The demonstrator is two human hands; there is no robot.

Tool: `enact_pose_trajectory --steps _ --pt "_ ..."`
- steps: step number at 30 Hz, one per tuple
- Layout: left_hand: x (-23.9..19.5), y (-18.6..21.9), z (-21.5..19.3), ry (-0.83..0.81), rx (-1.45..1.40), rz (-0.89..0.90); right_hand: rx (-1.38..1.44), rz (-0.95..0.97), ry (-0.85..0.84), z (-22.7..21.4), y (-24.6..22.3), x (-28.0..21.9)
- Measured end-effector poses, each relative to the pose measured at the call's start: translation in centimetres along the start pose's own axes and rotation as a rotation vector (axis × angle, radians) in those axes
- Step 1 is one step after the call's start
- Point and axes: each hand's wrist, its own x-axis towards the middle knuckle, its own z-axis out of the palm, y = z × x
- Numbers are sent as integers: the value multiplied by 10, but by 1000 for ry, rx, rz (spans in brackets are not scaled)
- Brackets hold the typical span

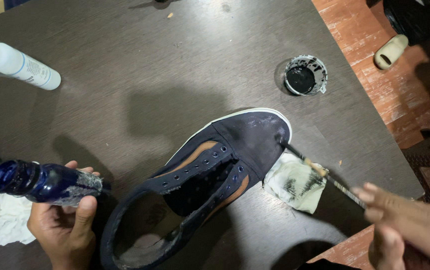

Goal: The person paints a dark blue sneaker with a small brush, applying dark blue paint to the toe box, side panels, and collar. They repeatedly dip the brush into a small bottle of paint and continue applying it to different areas of the shoe.

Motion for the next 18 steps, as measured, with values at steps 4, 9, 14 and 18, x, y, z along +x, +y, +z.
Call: enact_pose_trajectory --steps 4,9,14,18 --pt "1 5 -1 -17 21 26 -78 -97 -237 -10 44 -24" --pt "0 -7 -4 4 -32 -21 -36 -59 -49 0 -14 9" --pt "0 -2 -4 -10 -5 13 -13 -9 352 29 -42 35" --pt "2 2 -5 -21 13 -2 -31 -80 544 43 -60 55"
